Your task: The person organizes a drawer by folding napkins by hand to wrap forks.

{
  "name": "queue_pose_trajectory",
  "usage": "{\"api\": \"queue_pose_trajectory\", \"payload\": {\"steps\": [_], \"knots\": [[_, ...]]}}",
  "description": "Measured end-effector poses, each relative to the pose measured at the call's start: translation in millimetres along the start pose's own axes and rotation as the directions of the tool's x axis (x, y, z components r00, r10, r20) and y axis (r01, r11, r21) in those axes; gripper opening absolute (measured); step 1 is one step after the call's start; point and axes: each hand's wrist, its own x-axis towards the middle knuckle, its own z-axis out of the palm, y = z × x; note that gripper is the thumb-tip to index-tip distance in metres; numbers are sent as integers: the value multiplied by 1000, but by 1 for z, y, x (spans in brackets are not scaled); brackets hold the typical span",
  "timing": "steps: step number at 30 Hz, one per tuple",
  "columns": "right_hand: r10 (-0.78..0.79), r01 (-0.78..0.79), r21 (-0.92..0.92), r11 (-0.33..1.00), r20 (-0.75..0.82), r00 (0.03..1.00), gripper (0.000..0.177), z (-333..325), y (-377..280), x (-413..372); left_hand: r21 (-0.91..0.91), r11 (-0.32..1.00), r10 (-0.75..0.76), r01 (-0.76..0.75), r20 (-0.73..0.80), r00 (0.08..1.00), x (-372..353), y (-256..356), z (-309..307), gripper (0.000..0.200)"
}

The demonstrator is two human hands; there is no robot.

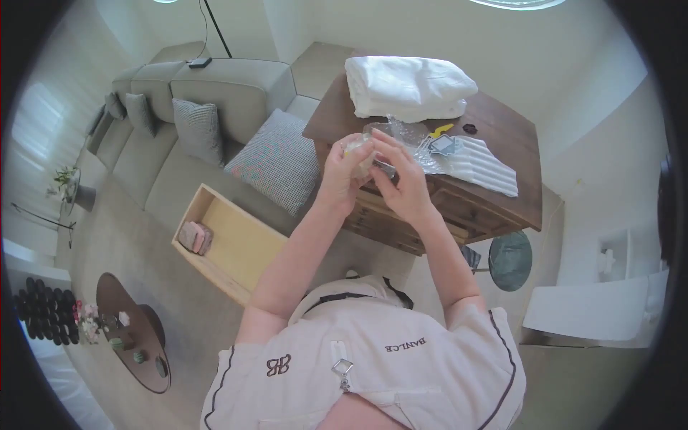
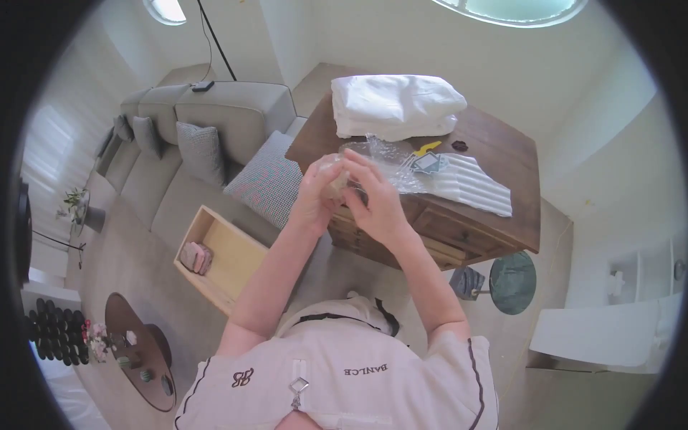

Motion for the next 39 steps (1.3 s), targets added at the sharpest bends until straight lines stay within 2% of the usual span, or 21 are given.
{"api": "queue_pose_trajectory", "payload": {"steps": [3,5,6,8,12,14,15,17,18,21,22,23,24,27,29,33,35,37,39], "knots": [[25,-22,65,998,-36,999,56,-9,-2,-3,22,1000,-20,23,-135,991,-2,3,4,54],[-16,21,-260,965,22,1000,63,-20,4,-6,-47,999,6,-15,-187,982,0,2,-1,48],[-24,35,-338,940,39,999,65,-26,9,-8,-64,998,13,-26,-201,980,-1,4,-3,47],[-56,99,-557,825,94,994,35,-36,23,-11,-103,995,6,-20,-135,991,-6,13,-6,47],[-31,80,-618,782,90,995,12,-53,34,-13,-209,978,12,-6,27,1000,-22,26,-22,52],[157,-82,-596,799,74,985,23,-61,27,-11,-262,965,28,6,125,992,-30,29,-33,52],[201,-119,-587,801,76,977,26,-64,20,-9,-275,961,36,5,144,989,-35,31,-38,53],[424,-331,-522,786,65,903,48,-69,1,-2,-278,960,48,14,215,975,-43,35,-47,60],[473,-377,-504,777,72,878,54,-68,-7,1,-279,960,56,10,227,972,-47,37,-51,62],[359,-370,-240,897,-92,929,53,-54,-24,11,-297,955,112,-19,299,948,-58,42,-57,65],[349,-349,-20,937,5,937,61,-45,-31,15,-298,954,118,-24,303,946,-62,45,-57,67],[319,-333,203,921,97,943,70,-36,-38,18,-299,954,123,-27,308,943,-66,46,-58,68],[295,-326,313,892,142,945,75,-27,-44,19,-300,953,127,-31,308,943,-70,47,-58,69],[155,-311,544,779,312,937,60,4,-56,23,-174,979,147,-108,227,963,-79,52,-63,66],[114,-314,668,675,326,938,75,24,-62,25,-119,983,159,-143,144,977,-84,55,-71,64],[83,-303,732,610,322,943,85,59,-81,27,-43,971,238,-236,43,970,-95,62,-82,57],[27,-83,573,815,105,994,46,77,-87,26,16,956,295,-294,-45,955,-98,63,-86,61],[-9,28,455,890,-43,999,33,95,-91,24,83,937,347,-339,-135,928,-106,63,-84,62],[-45,109,343,933,-190,981,28,113,-95,23,166,911,409,-379,-225,885,-111,63,-81,63]]}}
